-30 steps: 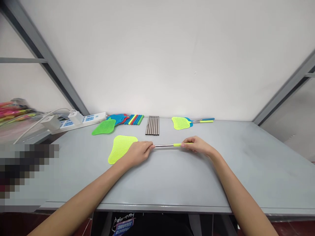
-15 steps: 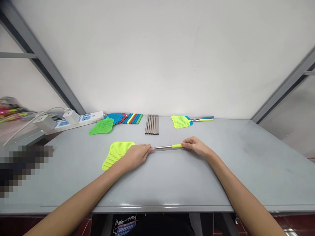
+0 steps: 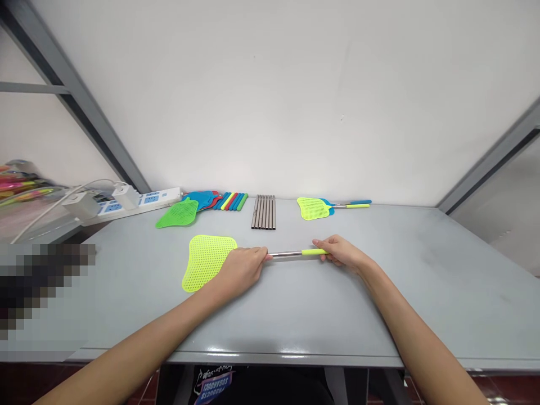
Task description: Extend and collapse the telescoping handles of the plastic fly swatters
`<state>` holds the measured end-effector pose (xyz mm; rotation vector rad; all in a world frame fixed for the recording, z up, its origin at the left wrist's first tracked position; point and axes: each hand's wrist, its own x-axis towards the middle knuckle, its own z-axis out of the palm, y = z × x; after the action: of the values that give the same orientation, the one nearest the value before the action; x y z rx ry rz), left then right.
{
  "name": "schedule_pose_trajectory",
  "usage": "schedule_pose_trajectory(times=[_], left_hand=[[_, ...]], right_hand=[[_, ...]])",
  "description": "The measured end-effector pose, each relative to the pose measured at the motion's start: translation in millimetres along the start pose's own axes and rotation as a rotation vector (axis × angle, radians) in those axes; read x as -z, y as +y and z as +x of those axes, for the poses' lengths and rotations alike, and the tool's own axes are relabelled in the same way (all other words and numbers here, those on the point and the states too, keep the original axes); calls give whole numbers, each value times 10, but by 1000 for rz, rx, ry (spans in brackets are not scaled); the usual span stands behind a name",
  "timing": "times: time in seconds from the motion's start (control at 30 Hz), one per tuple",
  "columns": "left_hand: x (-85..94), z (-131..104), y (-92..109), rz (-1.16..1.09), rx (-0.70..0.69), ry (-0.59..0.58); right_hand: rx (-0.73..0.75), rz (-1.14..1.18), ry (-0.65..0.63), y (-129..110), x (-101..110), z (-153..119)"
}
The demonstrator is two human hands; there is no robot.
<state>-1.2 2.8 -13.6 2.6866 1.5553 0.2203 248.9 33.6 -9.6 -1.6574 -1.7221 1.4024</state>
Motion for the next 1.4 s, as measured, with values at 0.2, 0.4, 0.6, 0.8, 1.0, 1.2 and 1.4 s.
schedule_pose_trajectory(times=[0.2, 0.4, 0.6, 0.8, 1.0, 1.2, 1.4], left_hand=[[32, 50, -138, -56, 3, -40], [94, 56, -209, -79, -8, -59], [8, 52, -192, -26, -9, -30], [9, 4, -107, 41, -33, -13], [6, -25, 16, 67, -44, 2], [-45, -7, 39, 50, -52, -7], [1, 20, -22, 20, -61, -10]], right_hand=[[105, -52, -62, -63, 7, -37], [280, -241, -57, -48, 13, -2], [358, -282, 23, 18, -57, 72], [292, -242, -30, 12, -87, 36], [237, -151, -166, -43, -51, -26], [114, -120, -229, -29, 9, -24], [143, -81, -265, -73, 3, -36]])
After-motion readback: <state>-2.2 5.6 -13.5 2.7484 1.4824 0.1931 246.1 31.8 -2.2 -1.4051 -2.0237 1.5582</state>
